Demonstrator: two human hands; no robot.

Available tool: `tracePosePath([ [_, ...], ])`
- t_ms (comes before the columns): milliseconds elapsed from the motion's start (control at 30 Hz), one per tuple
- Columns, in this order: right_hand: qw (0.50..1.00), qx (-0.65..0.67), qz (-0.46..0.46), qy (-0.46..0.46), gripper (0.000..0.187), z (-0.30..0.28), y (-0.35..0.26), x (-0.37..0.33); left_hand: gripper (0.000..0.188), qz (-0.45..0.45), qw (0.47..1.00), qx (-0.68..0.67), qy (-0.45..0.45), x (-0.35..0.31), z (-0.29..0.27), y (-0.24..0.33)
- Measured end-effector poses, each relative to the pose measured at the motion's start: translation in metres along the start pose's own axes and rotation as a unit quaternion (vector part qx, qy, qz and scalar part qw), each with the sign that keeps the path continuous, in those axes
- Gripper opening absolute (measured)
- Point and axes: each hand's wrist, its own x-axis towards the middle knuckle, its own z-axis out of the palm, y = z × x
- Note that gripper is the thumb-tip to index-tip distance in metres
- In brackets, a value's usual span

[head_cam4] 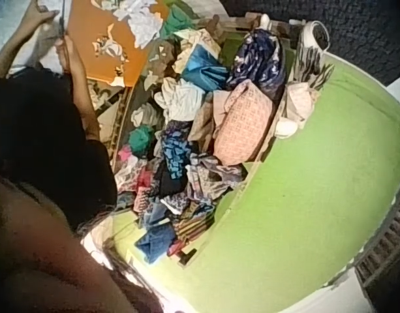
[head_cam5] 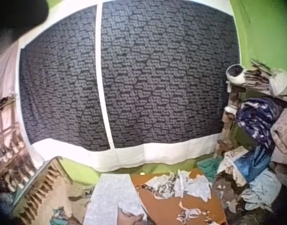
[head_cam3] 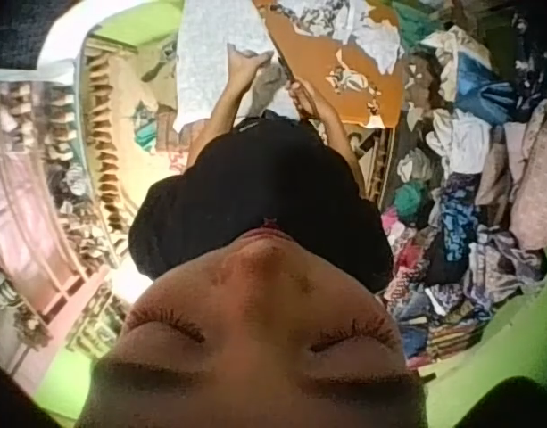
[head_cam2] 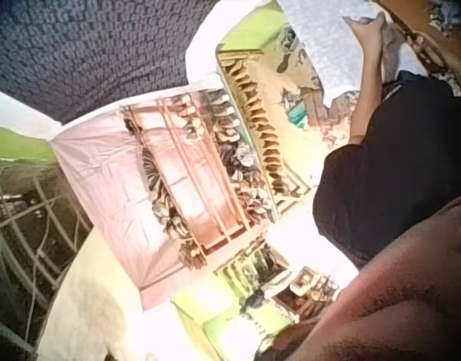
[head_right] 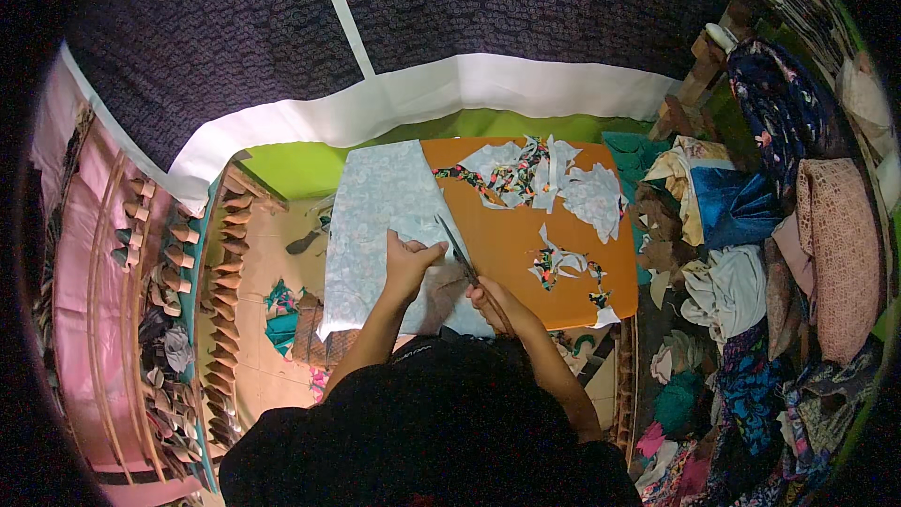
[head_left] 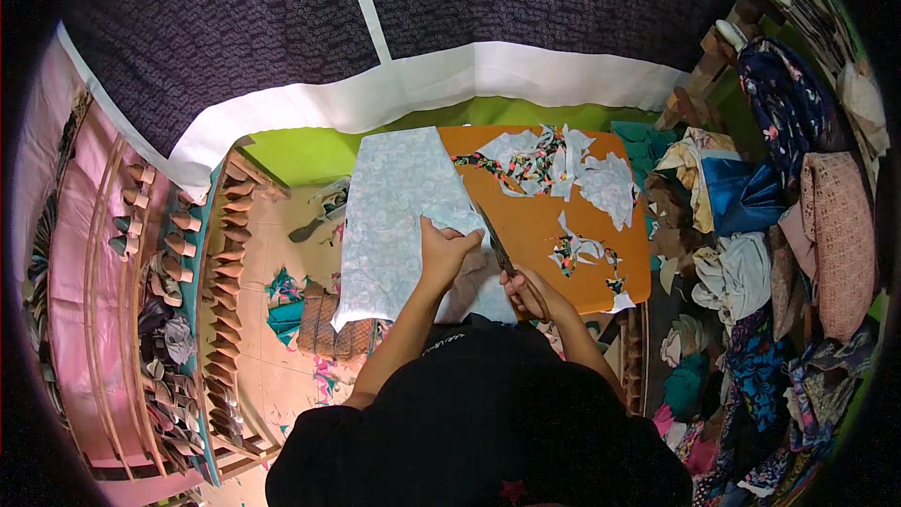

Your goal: Cutting out fabric patterns using scissors on a work table.

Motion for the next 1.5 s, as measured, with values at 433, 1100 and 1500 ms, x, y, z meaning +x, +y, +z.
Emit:
tracePosePath([
  [433,0.991,-0.038,-0.107,0.067,0.034,0.006,0.005,0.006,0.086,-0.034,0.999,0.036,-0.011,0.001,0.0,0.003],
  [1100,0.998,-0.019,-0.034,0.043,0.071,0.009,-0.011,-0.002,0.066,-0.036,0.997,0.055,-0.04,0.003,-0.004,-0.007],
  [1500,0.993,0.091,0.073,-0.026,0.063,0.003,-0.01,-0.005,0.076,-0.043,0.994,0.067,-0.072,-0.001,0.0,0.0],
])
